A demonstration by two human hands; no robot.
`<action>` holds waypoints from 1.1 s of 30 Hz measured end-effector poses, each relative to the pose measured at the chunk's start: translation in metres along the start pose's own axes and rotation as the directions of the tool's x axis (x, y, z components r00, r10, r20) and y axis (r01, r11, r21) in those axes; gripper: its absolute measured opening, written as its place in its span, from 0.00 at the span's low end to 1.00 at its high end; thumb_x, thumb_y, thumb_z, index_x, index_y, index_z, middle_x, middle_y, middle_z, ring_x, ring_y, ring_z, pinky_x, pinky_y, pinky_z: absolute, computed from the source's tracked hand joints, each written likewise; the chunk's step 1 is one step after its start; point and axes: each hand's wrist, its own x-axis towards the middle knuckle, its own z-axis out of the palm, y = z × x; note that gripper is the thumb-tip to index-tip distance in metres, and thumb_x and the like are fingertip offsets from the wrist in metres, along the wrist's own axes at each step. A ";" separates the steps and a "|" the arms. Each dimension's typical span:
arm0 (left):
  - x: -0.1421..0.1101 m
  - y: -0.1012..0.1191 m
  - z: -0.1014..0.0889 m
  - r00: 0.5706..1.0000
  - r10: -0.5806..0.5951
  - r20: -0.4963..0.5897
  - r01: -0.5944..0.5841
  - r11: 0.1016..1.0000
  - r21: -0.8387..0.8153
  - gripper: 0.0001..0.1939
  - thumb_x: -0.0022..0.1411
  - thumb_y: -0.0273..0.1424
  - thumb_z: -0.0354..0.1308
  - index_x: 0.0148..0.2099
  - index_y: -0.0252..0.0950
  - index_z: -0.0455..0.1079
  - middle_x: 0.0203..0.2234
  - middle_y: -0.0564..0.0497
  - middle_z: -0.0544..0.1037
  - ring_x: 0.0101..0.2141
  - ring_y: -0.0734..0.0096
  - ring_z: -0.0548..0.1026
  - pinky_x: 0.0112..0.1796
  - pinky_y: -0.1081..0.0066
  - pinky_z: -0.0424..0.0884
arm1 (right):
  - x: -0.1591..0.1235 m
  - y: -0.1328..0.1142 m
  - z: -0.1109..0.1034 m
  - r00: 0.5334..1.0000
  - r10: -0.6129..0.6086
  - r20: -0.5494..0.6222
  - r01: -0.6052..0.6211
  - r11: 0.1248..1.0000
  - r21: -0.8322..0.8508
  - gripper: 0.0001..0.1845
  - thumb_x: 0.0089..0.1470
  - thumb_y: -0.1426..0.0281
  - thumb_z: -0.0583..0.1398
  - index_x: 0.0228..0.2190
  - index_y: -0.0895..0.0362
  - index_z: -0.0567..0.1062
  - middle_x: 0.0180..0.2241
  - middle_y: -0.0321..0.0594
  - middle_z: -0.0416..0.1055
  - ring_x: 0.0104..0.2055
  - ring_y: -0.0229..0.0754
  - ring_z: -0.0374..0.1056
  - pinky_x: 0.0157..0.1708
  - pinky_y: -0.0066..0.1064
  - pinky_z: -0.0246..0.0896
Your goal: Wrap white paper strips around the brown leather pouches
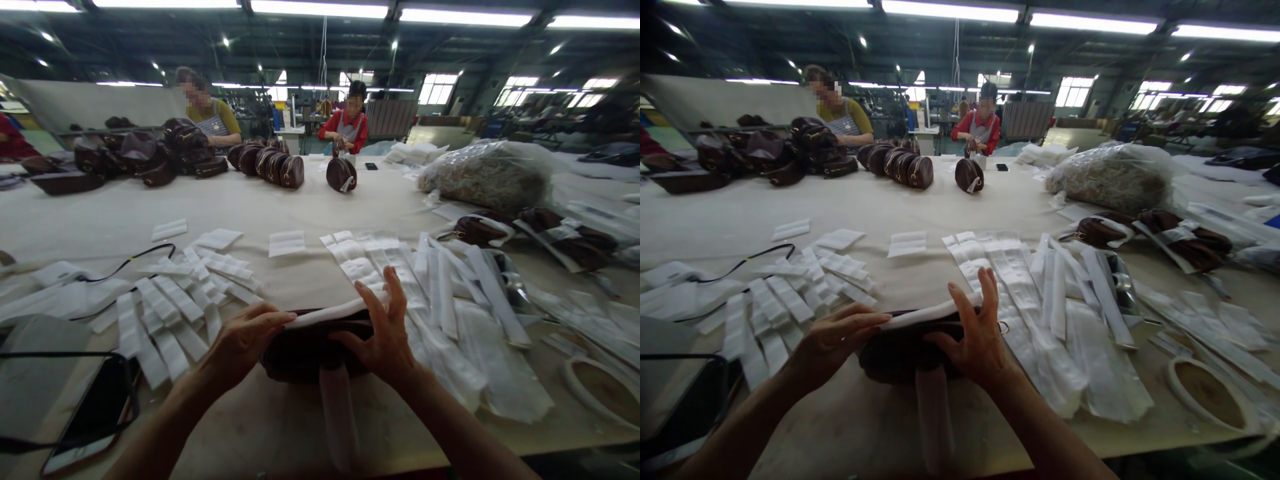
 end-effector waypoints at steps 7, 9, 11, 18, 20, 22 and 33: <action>0.001 -0.009 0.001 0.991 0.126 0.044 -0.133 0.964 0.229 0.14 0.65 0.26 0.48 0.47 0.44 0.72 0.29 0.53 0.73 0.28 0.77 0.71 0.28 0.79 0.65 | 0.001 0.001 0.001 0.996 -0.090 0.025 0.090 0.996 -0.025 0.27 0.51 0.59 0.63 0.50 0.53 0.66 0.60 0.52 0.49 0.64 0.65 0.44 0.56 0.63 0.50; 0.004 -0.009 -0.001 0.990 0.119 0.072 -0.135 0.952 0.274 0.14 0.65 0.26 0.48 0.46 0.44 0.72 0.28 0.53 0.73 0.27 0.78 0.69 0.27 0.79 0.63 | -0.001 0.000 0.001 0.995 -0.089 0.047 0.092 0.993 -0.070 0.25 0.51 0.58 0.62 0.49 0.54 0.68 0.56 0.51 0.59 0.63 0.63 0.49 0.58 0.65 0.44; 0.007 -0.007 -0.005 0.987 0.117 0.113 -0.146 0.945 0.292 0.14 0.65 0.26 0.47 0.44 0.44 0.73 0.27 0.54 0.72 0.25 0.79 0.68 0.25 0.78 0.61 | -0.003 0.000 0.001 0.993 -0.082 0.081 0.091 0.989 -0.120 0.25 0.52 0.57 0.62 0.49 0.53 0.68 0.50 0.47 0.68 0.61 0.60 0.54 0.59 0.67 0.34; 0.013 0.008 -0.007 0.977 0.131 0.168 -0.197 0.856 0.478 0.15 0.64 0.24 0.45 0.42 0.40 0.73 0.27 0.52 0.72 0.25 0.74 0.68 0.26 0.75 0.63 | -0.002 0.002 0.000 0.985 -0.117 0.125 0.126 0.990 -0.068 0.23 0.55 0.61 0.60 0.50 0.57 0.70 0.43 0.46 0.74 0.48 0.51 0.69 0.61 0.57 0.43; 0.013 0.016 0.001 0.978 0.139 0.157 -0.203 0.806 0.556 0.15 0.63 0.23 0.44 0.42 0.36 0.72 0.31 0.47 0.74 0.30 0.68 0.71 0.31 0.70 0.67 | -0.001 0.002 0.000 0.983 -0.119 0.141 0.130 0.988 -0.078 0.21 0.56 0.62 0.59 0.49 0.57 0.70 0.43 0.46 0.75 0.47 0.50 0.69 0.61 0.56 0.44; 0.014 0.026 0.015 0.980 0.142 0.141 -0.199 0.770 0.606 0.15 0.63 0.23 0.44 0.45 0.32 0.71 0.37 0.42 0.74 0.35 0.63 0.72 0.36 0.65 0.70 | -0.002 0.002 0.001 0.982 -0.125 0.141 0.138 0.987 -0.087 0.20 0.56 0.63 0.59 0.48 0.58 0.70 0.43 0.46 0.75 0.47 0.50 0.69 0.60 0.54 0.45; 0.015 0.029 0.069 0.968 0.244 0.053 -0.218 0.724 0.654 0.17 0.66 0.24 0.45 0.55 0.24 0.62 0.48 0.36 0.73 0.47 0.55 0.72 0.46 0.59 0.66 | 0.004 0.021 -0.018 0.949 -0.083 0.304 -0.029 0.938 0.344 0.13 0.60 0.69 0.55 0.47 0.55 0.70 0.47 0.44 0.73 0.50 0.42 0.69 0.57 0.43 0.58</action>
